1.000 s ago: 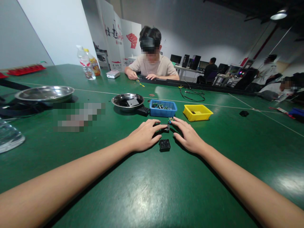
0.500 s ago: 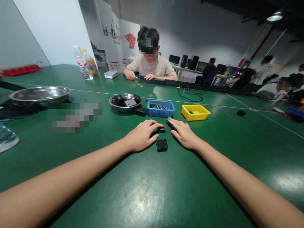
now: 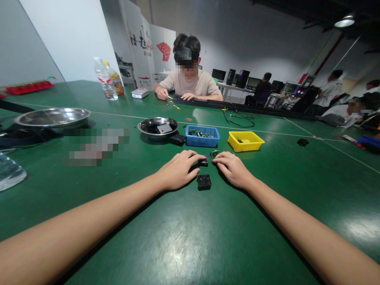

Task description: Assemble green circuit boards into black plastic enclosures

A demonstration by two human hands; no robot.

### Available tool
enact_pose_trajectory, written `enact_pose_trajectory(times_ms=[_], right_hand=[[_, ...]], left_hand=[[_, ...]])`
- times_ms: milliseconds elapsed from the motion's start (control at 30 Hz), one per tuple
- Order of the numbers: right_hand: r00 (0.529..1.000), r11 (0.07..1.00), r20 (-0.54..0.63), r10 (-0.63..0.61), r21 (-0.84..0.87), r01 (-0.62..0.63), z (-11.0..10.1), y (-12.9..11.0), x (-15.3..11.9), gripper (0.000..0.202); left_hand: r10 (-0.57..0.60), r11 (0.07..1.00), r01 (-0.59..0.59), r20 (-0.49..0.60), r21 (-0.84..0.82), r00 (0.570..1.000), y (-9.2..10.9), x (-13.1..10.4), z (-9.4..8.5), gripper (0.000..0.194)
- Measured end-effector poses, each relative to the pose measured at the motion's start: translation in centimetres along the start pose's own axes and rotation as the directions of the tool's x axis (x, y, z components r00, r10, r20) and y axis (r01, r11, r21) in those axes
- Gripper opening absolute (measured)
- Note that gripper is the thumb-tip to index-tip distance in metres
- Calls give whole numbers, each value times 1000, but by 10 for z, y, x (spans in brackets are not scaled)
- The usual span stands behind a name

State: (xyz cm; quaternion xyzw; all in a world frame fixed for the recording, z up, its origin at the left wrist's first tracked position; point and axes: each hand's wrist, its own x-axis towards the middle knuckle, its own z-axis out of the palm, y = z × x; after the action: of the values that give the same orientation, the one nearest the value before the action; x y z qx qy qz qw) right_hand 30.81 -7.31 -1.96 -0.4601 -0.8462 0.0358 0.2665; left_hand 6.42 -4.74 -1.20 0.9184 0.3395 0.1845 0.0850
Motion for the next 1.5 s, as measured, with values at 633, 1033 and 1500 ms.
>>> enact_pose_trajectory(times_ms=[633,1033,1500], right_hand=[[995,999,-98,-9,-42,5,2,5,-2,30],[993,998,-113,-43,-43,39,0,2,-3,22],[984,996,-153,-86,-20,84,-3,-2,-4,22]], left_hand=[[5,1000,-5,9,-5,1000,0,0,0,42],[-1,1000,1,7,-5,1000,0,0,0,43],[-62,997,65,-74,33,995,1,-1,0,47]])
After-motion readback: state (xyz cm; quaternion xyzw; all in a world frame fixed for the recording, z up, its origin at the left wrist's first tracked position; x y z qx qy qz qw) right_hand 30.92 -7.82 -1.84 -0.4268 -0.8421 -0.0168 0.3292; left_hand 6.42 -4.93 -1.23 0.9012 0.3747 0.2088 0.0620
